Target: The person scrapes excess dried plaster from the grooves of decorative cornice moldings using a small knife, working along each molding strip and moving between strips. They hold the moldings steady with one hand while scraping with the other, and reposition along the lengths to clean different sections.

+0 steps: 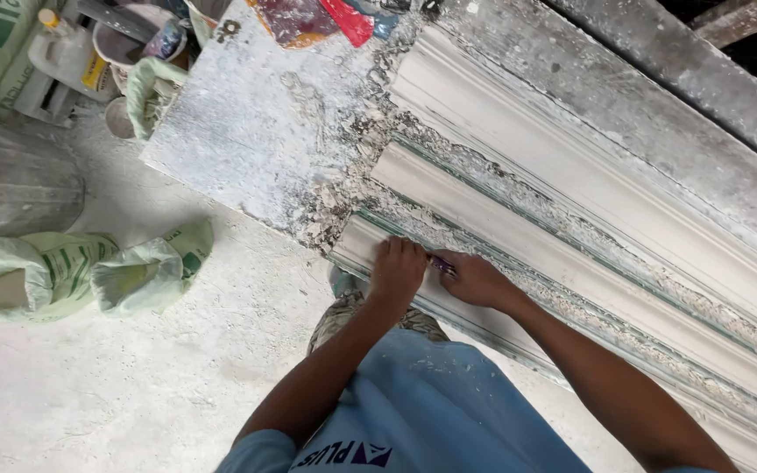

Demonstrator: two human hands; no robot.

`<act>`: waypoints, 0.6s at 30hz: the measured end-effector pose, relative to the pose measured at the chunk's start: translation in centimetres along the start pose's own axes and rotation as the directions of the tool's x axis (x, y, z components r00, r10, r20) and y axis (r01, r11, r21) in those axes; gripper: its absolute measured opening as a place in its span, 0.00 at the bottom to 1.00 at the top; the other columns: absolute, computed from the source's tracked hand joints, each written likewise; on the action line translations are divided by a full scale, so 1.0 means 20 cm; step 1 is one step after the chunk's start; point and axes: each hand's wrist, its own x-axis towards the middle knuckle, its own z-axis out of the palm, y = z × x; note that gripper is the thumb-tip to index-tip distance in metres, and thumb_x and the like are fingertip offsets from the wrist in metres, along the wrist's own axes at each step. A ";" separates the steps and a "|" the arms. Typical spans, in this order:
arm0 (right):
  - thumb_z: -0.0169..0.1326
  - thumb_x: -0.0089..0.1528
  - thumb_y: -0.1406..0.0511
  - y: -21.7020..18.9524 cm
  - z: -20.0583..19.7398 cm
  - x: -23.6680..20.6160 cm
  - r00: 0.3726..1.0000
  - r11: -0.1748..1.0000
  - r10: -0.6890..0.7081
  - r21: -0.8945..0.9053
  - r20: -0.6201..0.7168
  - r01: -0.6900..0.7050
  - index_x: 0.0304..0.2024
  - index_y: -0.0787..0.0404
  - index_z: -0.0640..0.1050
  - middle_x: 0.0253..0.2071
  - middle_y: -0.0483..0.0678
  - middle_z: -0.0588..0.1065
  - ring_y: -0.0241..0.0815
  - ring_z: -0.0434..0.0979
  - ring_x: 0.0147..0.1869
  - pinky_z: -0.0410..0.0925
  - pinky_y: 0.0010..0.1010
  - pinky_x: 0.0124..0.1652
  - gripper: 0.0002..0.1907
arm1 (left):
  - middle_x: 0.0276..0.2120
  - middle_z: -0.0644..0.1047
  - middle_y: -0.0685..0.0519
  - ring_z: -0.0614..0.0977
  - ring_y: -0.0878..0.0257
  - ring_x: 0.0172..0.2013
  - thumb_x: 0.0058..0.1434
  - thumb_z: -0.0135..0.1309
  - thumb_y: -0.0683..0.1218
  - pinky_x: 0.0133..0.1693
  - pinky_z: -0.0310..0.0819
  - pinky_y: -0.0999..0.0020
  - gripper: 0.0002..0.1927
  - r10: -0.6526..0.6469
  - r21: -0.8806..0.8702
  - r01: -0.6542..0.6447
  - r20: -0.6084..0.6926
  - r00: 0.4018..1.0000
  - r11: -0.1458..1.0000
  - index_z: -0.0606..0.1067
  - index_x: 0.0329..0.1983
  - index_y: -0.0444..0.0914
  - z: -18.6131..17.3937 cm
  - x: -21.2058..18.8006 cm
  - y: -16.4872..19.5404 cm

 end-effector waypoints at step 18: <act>0.56 0.65 0.54 0.04 0.11 0.20 0.962 0.563 0.131 0.780 0.239 -0.271 0.54 0.62 0.78 0.35 0.46 0.75 0.32 0.67 0.26 0.64 0.23 0.23 0.22 | 0.71 0.64 0.40 0.63 0.45 0.71 0.70 0.47 0.49 0.67 0.57 0.43 0.28 -0.113 -0.164 0.087 -0.157 0.981 0.983 0.65 0.69 0.30 -0.04 -0.33 -0.22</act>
